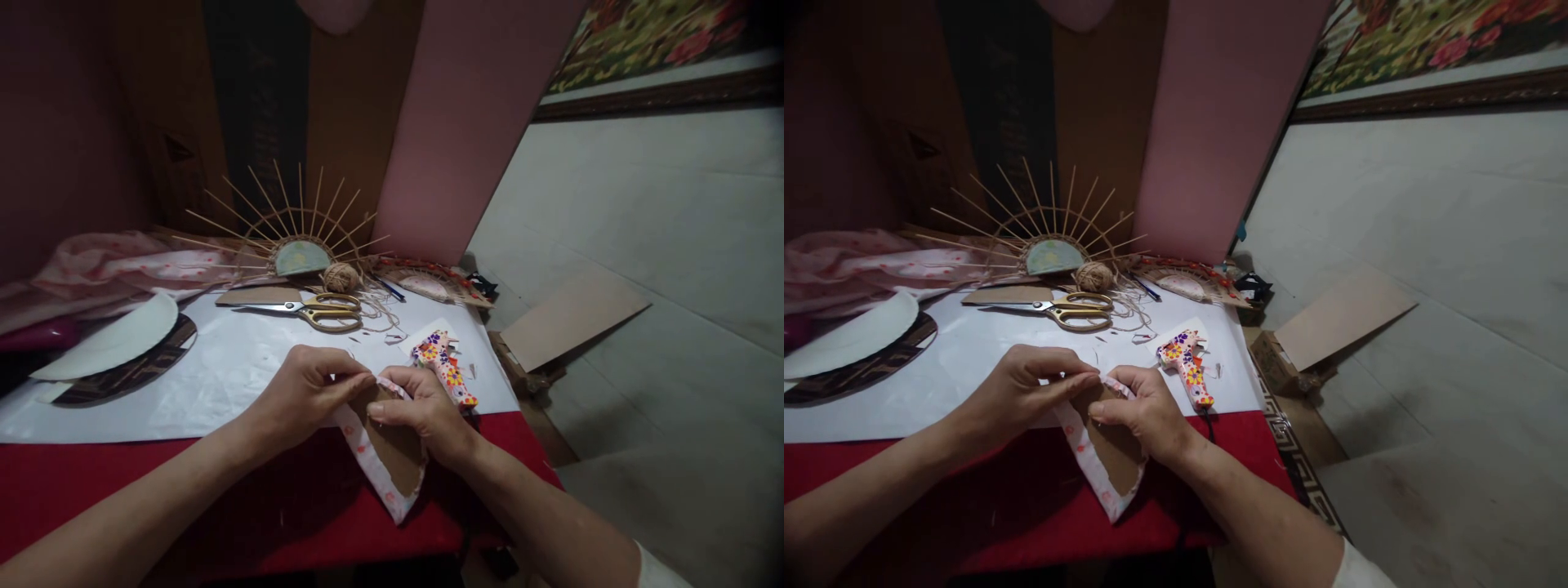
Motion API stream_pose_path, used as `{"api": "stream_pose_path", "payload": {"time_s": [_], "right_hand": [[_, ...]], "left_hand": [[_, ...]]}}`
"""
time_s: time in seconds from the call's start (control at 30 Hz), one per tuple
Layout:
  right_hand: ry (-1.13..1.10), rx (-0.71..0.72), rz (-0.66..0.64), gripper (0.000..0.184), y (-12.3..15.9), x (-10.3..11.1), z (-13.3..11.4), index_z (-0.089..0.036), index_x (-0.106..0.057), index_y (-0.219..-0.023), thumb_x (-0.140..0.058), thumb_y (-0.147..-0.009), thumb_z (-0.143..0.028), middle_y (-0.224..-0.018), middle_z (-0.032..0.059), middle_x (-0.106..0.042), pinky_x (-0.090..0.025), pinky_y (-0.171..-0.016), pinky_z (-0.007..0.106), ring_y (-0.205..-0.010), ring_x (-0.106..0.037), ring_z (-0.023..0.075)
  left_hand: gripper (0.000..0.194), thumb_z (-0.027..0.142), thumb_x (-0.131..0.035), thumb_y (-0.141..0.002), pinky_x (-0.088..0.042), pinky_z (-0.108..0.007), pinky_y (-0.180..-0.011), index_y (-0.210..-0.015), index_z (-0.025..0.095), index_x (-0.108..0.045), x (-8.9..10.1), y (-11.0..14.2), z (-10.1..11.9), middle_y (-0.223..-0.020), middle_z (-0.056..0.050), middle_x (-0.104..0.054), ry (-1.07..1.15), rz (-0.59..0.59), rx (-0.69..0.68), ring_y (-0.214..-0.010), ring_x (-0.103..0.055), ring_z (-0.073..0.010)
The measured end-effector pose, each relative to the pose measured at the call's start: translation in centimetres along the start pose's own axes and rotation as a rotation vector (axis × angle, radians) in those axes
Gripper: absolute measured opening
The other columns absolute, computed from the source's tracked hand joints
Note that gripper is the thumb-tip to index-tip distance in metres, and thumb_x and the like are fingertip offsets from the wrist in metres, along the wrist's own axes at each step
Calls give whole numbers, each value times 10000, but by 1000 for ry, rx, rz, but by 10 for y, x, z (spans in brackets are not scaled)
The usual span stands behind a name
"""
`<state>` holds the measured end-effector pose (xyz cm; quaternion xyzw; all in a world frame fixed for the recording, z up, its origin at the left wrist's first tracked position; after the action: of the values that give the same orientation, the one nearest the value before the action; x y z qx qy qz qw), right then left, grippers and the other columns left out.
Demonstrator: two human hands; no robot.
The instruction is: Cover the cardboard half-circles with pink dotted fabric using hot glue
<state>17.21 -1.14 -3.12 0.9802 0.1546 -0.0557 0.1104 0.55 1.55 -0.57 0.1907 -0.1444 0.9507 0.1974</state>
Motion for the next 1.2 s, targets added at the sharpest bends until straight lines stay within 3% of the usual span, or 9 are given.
{"api": "stream_pose_path", "payload": {"time_s": [0.07, 0.17, 0.3, 0.37, 0.5, 0.7, 0.83, 1.07, 1.2], "right_hand": [[-6, 42, -8, 179, 0, 1, -2, -151, -605, -693, -714, -589, -248, -576, -47, -551, -364, -504, 211, -510, -477, 88], [9, 106, -32, 217, -1, 5, -4, -150, -605, -719, -734, -632, -302, -622, -36, -572, -375, -518, 213, -533, -490, 90], [76, 125, -23, 313, -3, 12, -8, -157, -616, -790, -783, -641, -375, -679, -26, -595, -389, -537, 207, -576, -513, 96], [65, 141, 2, 393, -3, 14, -11, -165, -619, -847, -792, -638, -449, -718, -17, -607, -397, -542, 207, -597, -527, 103], [-30, 187, 6, 531, -2, 16, -16, -163, -610, -861, -624, -713, -673, -757, 15, -615, -430, -577, 227, -628, -551, 121], [-129, 152, 55, 479, -4, 17, -12, -196, -551, -1016, -802, -616, -278, -842, 6, -682, -473, -625, 241, -675, -629, 139], [-178, 155, 39, 391, -4, 16, -12, -195, -568, -977, -752, -632, -197, -818, -7, -693, -466, -619, 229, -663, -627, 129], [-176, 119, 73, 370, -2, 17, -15, -183, -636, -940, -755, -590, -195, -797, -11, -693, -466, -663, 253, -702, -638, 156], [-204, 198, 112, 344, -4, 14, -12, -184, -634, -940, -747, -615, -194, -800, -6, -694, -467, -653, 255, -681, -624, 151]], "left_hand": [[192, 291, -661, -753, -449, -233, -571, -743, 140, -778, 2, 0, 1, -690, -64, -737, 52, 18, 8, -633, -613, -162], [182, 315, -737, -686, -481, -232, -619, -780, 163, -773, 5, -3, 0, -754, -50, -756, 251, 66, 136, -691, -638, -165], [357, 278, -841, -548, -504, -247, -581, -863, 155, -728, 4, -6, -3, -734, -24, -734, 502, 26, 297, -640, -638, -157], [363, 261, -846, -541, -493, -240, -519, -853, 141, -705, 3, -5, -4, -686, -11, -708, 545, 30, 323, -568, -617, -141], [324, 275, -828, -584, -460, -220, -460, -828, 121, -682, 5, -5, -3, -674, -19, -690, 523, 157, 339, -532, -601, -128], [344, 300, -815, -612, -485, -241, -504, -871, 119, -679, 6, -6, -3, -724, -33, -692, 571, 185, 327, -574, -615, -141], [307, 381, -722, -716, -456, -224, -501, -864, 114, -687, 7, -6, -3, -679, -38, -673, 693, 168, 382, -546, -587, -125], [293, 296, -777, -661, -288, -144, -374, -529, 116, -588, 7, -6, -5, -448, 47, -466, 701, 84, 389, -391, -366, -36], [262, 379, -694, -766, -514, -226, -550, -724, 121, -674, 3, -4, -5, -665, -42, -642, 820, -7, 410, -550, -581, -112]]}}
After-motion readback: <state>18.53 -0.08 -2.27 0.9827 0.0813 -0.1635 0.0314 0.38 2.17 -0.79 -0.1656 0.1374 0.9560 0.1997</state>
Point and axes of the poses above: each hand's wrist, its own y-axis away from the middle knuckle, its own x-axis out of the back of the hand, z = x × y, the point moved 1 cm from there along -y, towards the middle knuckle
